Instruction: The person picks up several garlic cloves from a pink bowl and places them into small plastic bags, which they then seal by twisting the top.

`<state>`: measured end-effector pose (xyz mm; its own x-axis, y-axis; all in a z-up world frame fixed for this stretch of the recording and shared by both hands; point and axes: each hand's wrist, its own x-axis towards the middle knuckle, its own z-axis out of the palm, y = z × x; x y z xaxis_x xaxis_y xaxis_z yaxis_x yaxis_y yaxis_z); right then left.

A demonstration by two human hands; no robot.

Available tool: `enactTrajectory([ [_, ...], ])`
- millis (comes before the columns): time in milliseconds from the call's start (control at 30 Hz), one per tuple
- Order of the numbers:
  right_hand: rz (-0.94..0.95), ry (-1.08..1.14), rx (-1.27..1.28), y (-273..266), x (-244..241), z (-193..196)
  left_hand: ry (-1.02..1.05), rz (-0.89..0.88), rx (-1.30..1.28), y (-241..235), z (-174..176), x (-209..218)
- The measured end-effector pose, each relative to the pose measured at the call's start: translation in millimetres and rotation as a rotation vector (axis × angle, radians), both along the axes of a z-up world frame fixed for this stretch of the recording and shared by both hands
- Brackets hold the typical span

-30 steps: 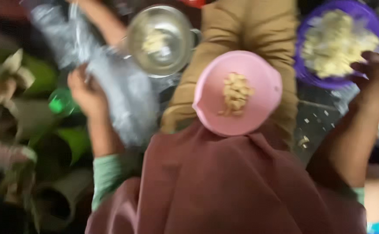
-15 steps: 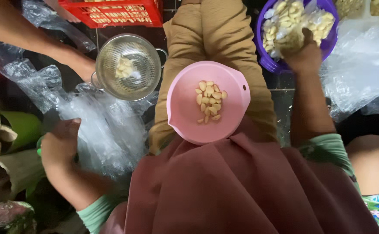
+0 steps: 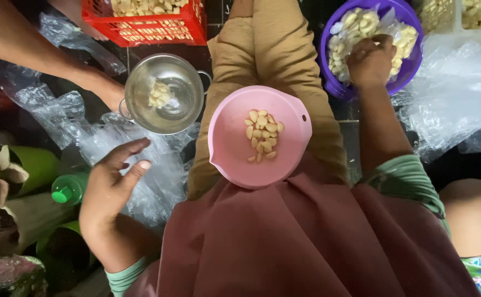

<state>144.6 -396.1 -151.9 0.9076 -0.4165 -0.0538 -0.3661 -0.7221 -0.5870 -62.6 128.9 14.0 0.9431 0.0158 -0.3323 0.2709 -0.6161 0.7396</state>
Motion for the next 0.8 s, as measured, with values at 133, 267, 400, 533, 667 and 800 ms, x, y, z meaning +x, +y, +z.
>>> enactTrajectory([
  [133,0.139,-0.349,0.064,-24.8,-1.3,8.5,-0.101,-0.103,0.02,-17.5,1.4,9.2],
  [267,0.115,-0.303,0.583,-28.6,-29.3,54.7,-0.433,-0.231,-0.061,-60.5,22.8,27.8],
  [400,0.304,-0.434,0.878,28.1,-93.2,155.5,-0.69,-0.393,-0.247,-108.6,38.0,39.3],
  [533,0.406,-0.469,1.033,75.0,-142.3,183.7,-0.68,-0.452,-0.387,-164.8,36.1,36.1],
  [667,0.577,-0.426,1.235,116.6,-164.2,183.2,-0.783,-0.389,-0.522,-215.1,6.8,35.9],
  [800,0.542,-0.39,1.396,123.3,-168.5,161.0,-0.821,-0.268,-0.683,-226.4,-17.8,32.5],
])
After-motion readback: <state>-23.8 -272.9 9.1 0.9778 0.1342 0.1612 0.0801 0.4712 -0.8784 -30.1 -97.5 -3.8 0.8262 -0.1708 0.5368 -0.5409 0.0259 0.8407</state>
